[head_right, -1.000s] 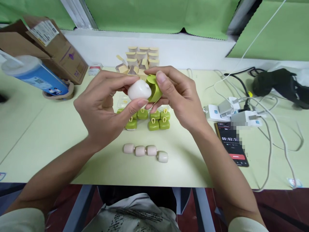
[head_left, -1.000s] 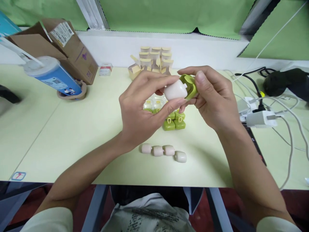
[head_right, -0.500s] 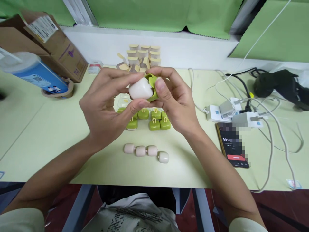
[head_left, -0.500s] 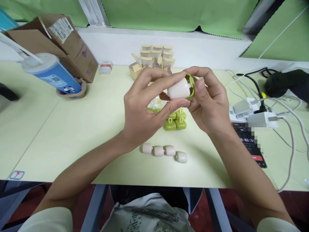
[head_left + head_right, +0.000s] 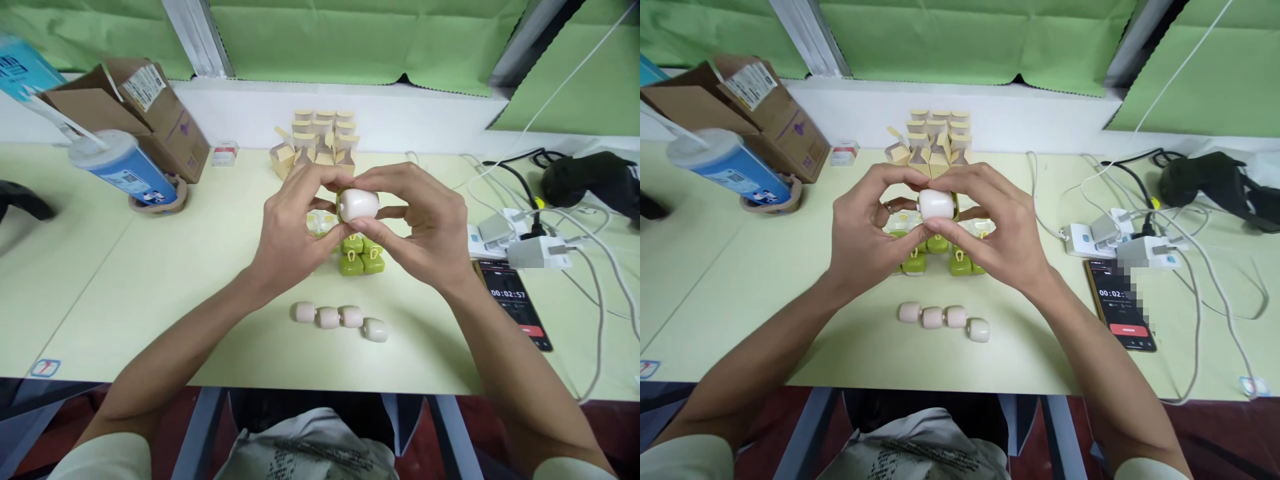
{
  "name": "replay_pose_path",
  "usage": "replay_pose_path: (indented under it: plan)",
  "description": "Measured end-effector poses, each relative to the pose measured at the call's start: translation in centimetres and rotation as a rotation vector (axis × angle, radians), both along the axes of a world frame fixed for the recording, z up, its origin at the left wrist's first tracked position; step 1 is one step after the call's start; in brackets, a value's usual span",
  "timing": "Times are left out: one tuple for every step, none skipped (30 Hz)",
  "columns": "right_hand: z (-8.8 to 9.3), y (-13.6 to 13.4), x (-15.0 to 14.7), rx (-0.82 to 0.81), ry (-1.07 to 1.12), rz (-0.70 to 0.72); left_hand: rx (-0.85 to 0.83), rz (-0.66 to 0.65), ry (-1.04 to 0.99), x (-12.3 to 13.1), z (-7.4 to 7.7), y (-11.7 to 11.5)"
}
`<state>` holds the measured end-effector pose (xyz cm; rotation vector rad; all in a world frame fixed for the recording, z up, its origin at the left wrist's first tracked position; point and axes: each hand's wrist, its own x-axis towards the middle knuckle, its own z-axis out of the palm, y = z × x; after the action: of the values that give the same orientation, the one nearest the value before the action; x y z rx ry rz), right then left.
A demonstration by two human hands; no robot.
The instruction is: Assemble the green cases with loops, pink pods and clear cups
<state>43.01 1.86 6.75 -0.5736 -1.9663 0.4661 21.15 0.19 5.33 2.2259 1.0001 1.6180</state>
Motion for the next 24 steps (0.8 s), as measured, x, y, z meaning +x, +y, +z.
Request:
replay_pose_path:
  plan:
    - [0.0,-0.1,0.0,0.008,-0.006,-0.005,-0.018,-0.002,-0.019,0.1,-0.1,0.1]
    - [0.0,-0.1,-0.1,0.018,-0.015,-0.006,-0.03,-0.008,-0.031,0.1,-0.2,0.2]
    - [-0.1,0.0,-0.1,0.035,-0.035,-0.009,-0.038,-0.014,-0.039,0.1,-0.2,0.3]
    - [-0.1,0.1,-0.1,0.057,-0.054,-0.016,-0.041,-0.02,-0.045,0.0,-0.4,0.5]
    - [-0.2,0.2,0.0,0.076,-0.069,-0.028,-0.041,-0.03,-0.051,0.0,-0.5,0.7]
    - [-0.2,0.3,0.0,0.093,-0.079,-0.042,-0.039,-0.043,-0.056,-0.1,-0.6,1.0]
    - [-0.3,0.3,0.0,0.11,-0.081,-0.057,-0.04,-0.058,-0.06,-0.2,-0.6,1.2]
    - [-0.3,0.3,0.0,0.121,-0.077,-0.073,-0.045,-0.07,-0.061,-0.3,-0.7,1.4]
    - [-0.3,0.2,0.0,0.124,-0.069,-0.085,-0.055,-0.077,-0.056,-0.4,-0.7,1.5]
    - [-0.3,0.0,-0.1,0.117,-0.059,-0.095,-0.066,-0.079,-0.048,-0.5,-0.7,1.6]
    - [-0.3,-0.1,-0.1,0.107,-0.046,-0.101,-0.072,-0.076,-0.041,-0.5,-0.6,1.7]
    - [-0.2,-0.3,-0.2,0.098,-0.032,-0.102,-0.072,-0.071,-0.036,-0.6,-0.6,1.7]
    - [-0.2,-0.5,-0.3,0.088,-0.02,-0.101,-0.066,-0.066,-0.034,-0.6,-0.5,1.7]
    - [-0.2,-0.7,-0.3,0.081,-0.013,-0.098,-0.053,-0.064,-0.036,-0.6,-0.4,1.7]
    - [-0.1,-0.8,-0.4,0.077,-0.01,-0.095,-0.037,-0.062,-0.036,-0.6,-0.4,1.7]
    - [-0.1,-0.9,-0.4,0.077,-0.009,-0.094,-0.022,-0.062,-0.033,-0.7,-0.3,1.7]
    - [-0.2,-1.0,-0.5,0.078,-0.015,-0.096,-0.007,-0.061,-0.027,-0.8,-0.3,1.8]
    - [-0.2,-1.1,-0.5,0.08,-0.023,-0.099,0.01,-0.061,-0.018,-0.9,-0.3,1.9]
    - [-0.2,-1.1,-0.6,0.084,-0.03,-0.101,0.03,-0.067,-0.005,-1.0,-0.3,2.1]
    - [-0.3,-1.1,-0.6,0.089,-0.037,-0.1,0.06,-0.078,0.008,-1.2,-0.3,2.2]
    - [-0.3,-1.1,-0.7,0.094,-0.041,-0.095,0.096,-0.095,0.025,-1.3,-0.3,2.4]
    - [-0.4,-1.1,-0.7,0.103,-0.041,-0.089,0.131,-0.111,0.043,-1.5,-0.2,2.5]
    - [-0.4,-1.1,-0.8,0.116,-0.042,-0.084,0.162,-0.126,0.059,-1.6,-0.2,2.6]
    - [-0.4,-1.2,-0.8,0.133,-0.047,-0.083,0.185,-0.138,0.074,-1.7,-0.1,2.7]
